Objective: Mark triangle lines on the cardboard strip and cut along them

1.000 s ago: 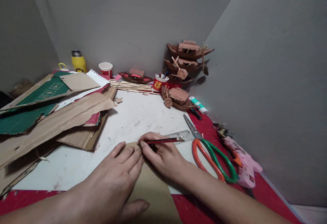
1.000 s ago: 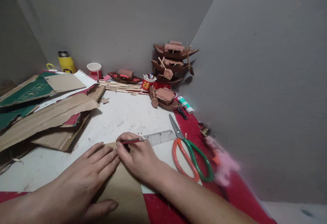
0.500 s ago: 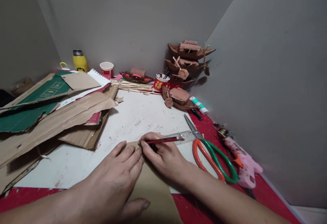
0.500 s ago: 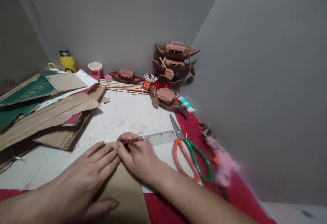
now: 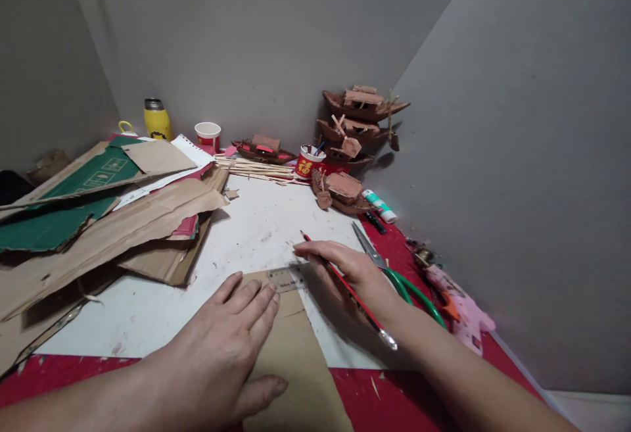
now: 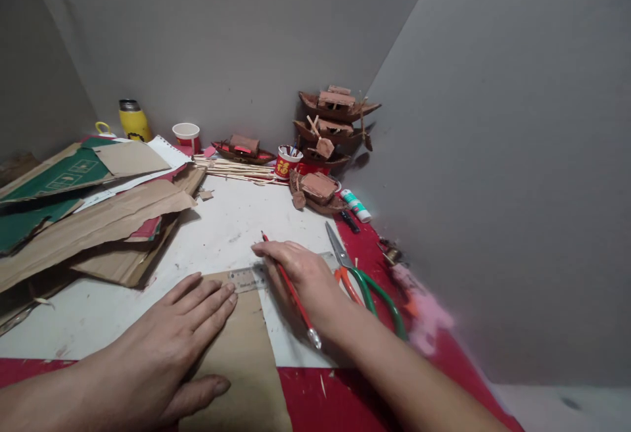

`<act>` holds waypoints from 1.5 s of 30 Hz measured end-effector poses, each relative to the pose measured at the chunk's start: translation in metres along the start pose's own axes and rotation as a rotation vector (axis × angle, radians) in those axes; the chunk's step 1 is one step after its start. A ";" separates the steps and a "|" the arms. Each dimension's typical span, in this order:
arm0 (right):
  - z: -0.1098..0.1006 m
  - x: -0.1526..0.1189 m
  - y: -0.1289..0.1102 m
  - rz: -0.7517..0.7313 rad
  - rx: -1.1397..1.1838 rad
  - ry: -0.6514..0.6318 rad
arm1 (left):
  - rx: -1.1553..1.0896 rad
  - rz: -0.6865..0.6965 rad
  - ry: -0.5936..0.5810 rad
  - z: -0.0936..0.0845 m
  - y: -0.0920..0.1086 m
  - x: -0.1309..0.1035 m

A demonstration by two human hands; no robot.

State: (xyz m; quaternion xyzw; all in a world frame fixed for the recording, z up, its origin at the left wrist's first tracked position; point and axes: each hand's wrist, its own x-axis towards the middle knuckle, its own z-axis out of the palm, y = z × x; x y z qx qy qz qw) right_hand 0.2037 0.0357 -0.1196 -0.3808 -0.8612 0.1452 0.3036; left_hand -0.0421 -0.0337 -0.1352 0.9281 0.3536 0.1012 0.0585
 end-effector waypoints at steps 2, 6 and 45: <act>-0.011 -0.006 0.008 0.002 -0.127 -0.149 | 0.054 0.007 0.018 0.000 0.003 -0.001; -0.025 -0.013 0.019 0.003 -0.274 -0.341 | 0.219 -0.009 0.080 0.002 0.014 -0.004; -0.009 -0.009 0.008 -0.039 0.001 -0.387 | 0.494 -0.062 0.477 0.050 0.014 -0.016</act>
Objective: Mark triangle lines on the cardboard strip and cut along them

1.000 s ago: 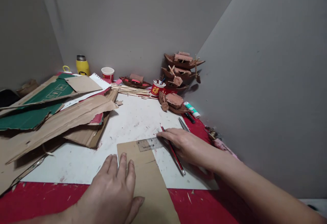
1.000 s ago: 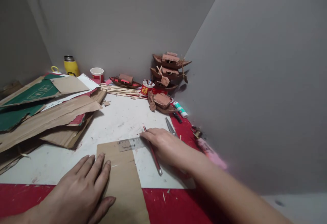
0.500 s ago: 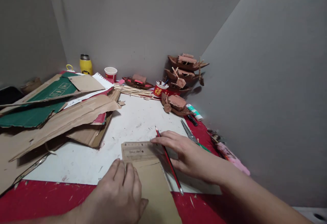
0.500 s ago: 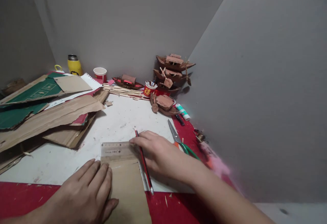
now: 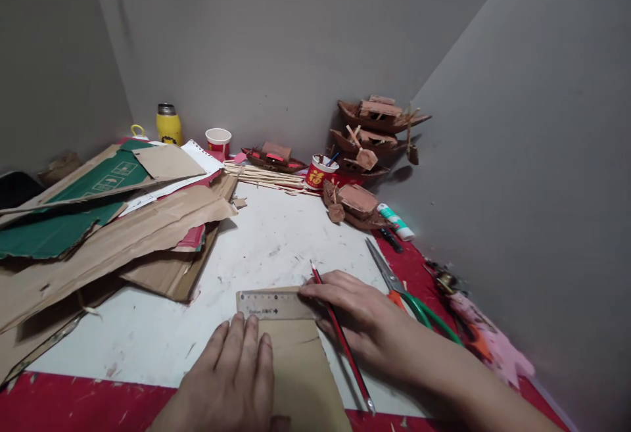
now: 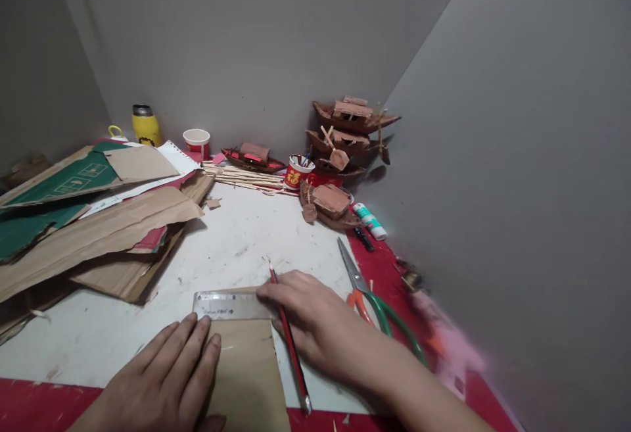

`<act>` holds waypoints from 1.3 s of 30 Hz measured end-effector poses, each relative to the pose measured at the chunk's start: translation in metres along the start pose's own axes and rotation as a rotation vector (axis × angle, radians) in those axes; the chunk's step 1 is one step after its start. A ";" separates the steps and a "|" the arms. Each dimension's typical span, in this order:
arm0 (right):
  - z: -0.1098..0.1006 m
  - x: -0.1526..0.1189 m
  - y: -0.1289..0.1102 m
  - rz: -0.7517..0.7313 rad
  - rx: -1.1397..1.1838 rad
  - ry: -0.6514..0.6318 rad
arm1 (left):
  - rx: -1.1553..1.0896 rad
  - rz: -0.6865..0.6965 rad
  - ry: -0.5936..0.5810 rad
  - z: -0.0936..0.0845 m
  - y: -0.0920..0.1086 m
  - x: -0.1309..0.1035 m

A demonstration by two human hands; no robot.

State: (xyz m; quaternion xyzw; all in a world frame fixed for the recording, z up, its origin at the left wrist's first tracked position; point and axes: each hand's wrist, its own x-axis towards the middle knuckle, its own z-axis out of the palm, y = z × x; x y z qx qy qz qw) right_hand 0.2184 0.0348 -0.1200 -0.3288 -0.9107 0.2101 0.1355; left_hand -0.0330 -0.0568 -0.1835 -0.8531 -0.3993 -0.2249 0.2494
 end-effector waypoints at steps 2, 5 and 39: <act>-0.001 -0.001 0.004 -0.005 0.008 0.020 | -0.004 0.000 -0.024 0.001 0.000 -0.001; -0.001 -0.001 0.010 -0.034 0.032 0.044 | -0.010 -0.016 -0.063 -0.002 0.000 0.001; 0.010 -0.003 0.023 -0.098 -0.018 0.049 | 0.043 -0.022 -0.142 -0.012 0.002 0.012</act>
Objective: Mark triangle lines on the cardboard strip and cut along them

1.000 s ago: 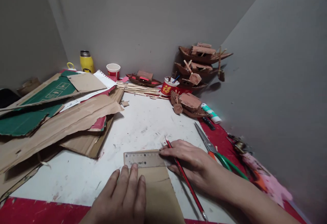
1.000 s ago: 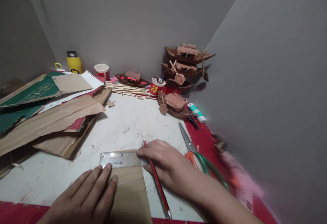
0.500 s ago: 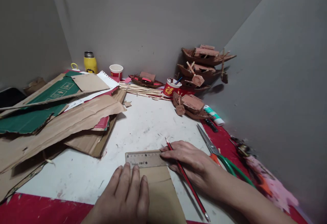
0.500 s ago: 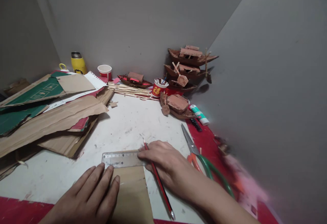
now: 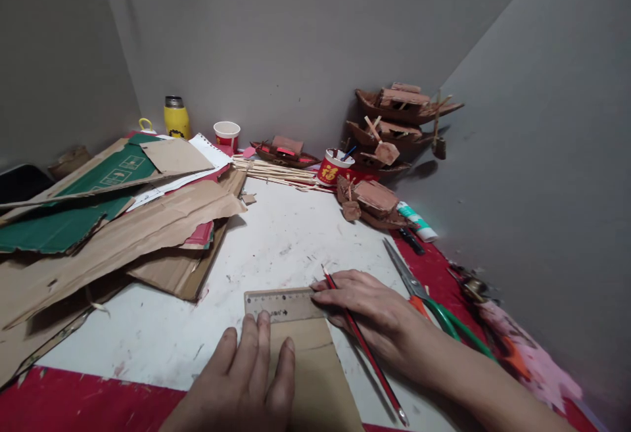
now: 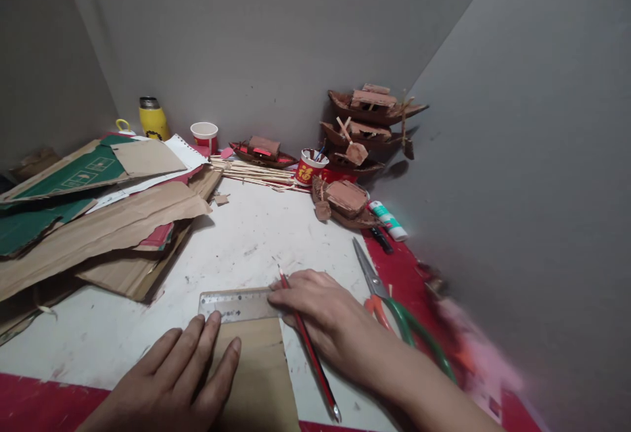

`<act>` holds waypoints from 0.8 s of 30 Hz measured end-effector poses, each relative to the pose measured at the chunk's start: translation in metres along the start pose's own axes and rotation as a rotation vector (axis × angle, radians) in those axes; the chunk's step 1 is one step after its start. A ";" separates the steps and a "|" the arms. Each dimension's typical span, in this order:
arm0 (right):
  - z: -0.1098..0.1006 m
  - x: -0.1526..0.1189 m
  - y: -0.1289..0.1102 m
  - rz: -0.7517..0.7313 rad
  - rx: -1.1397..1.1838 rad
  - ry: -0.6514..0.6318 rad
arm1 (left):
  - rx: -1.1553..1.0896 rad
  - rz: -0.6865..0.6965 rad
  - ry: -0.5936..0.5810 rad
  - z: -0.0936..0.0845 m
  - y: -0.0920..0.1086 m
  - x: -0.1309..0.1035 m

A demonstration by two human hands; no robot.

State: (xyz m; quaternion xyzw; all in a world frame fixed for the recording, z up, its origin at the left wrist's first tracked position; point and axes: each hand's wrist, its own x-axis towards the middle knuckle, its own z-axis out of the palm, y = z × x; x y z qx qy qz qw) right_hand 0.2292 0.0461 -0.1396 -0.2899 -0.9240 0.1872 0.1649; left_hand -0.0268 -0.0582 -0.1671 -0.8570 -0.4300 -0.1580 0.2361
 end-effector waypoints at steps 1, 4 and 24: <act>0.000 0.000 0.000 -0.002 -0.005 0.000 | 0.001 0.003 -0.002 0.000 0.000 0.000; 0.000 0.001 0.000 -0.002 -0.013 0.013 | 0.008 0.020 0.003 0.000 -0.002 0.001; -0.001 0.001 -0.001 -0.011 -0.018 -0.023 | 0.050 0.070 0.012 0.000 -0.005 0.005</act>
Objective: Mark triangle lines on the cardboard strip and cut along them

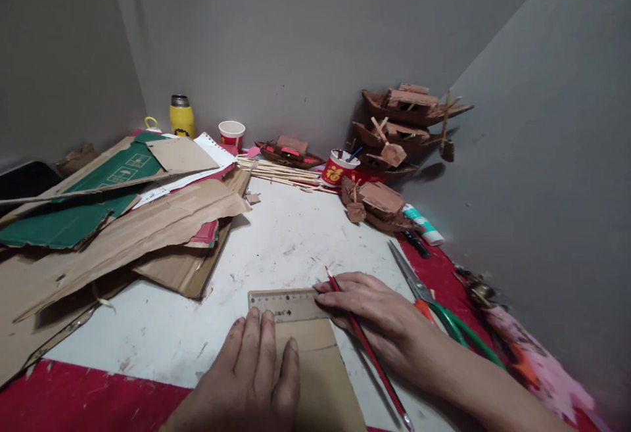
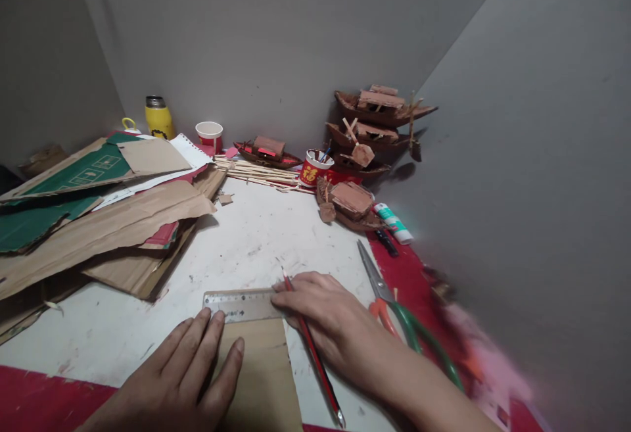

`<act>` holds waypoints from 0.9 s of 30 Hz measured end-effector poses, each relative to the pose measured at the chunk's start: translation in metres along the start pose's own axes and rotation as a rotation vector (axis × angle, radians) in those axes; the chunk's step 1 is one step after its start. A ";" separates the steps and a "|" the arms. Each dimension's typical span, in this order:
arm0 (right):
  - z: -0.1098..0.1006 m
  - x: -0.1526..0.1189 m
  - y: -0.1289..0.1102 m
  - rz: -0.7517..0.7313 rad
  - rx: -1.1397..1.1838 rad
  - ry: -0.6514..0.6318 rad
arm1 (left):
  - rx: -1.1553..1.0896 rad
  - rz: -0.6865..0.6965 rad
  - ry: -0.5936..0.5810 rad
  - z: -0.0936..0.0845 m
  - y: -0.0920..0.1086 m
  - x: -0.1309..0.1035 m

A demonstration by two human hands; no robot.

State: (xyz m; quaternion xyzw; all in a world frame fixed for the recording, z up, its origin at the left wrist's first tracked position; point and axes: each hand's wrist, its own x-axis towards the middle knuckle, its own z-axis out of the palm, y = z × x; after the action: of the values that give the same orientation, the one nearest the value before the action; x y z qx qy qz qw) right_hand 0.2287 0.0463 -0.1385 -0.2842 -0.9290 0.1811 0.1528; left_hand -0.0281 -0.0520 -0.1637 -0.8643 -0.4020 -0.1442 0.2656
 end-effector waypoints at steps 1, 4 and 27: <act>0.000 0.000 0.000 0.002 0.000 -0.001 | -0.003 -0.007 -0.001 0.000 0.000 0.000; 0.000 0.000 0.001 0.008 -0.001 0.001 | -0.006 0.014 0.011 -0.001 -0.001 0.000; -0.014 0.028 -0.053 0.382 0.460 0.396 | -0.163 0.111 -0.188 -0.009 -0.008 0.006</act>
State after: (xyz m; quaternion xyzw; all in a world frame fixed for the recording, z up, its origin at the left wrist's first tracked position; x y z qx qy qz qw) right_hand 0.1868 0.0251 -0.0984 -0.4403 -0.7465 0.3524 0.3531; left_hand -0.0311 -0.0493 -0.1506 -0.9137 -0.3636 -0.0798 0.1630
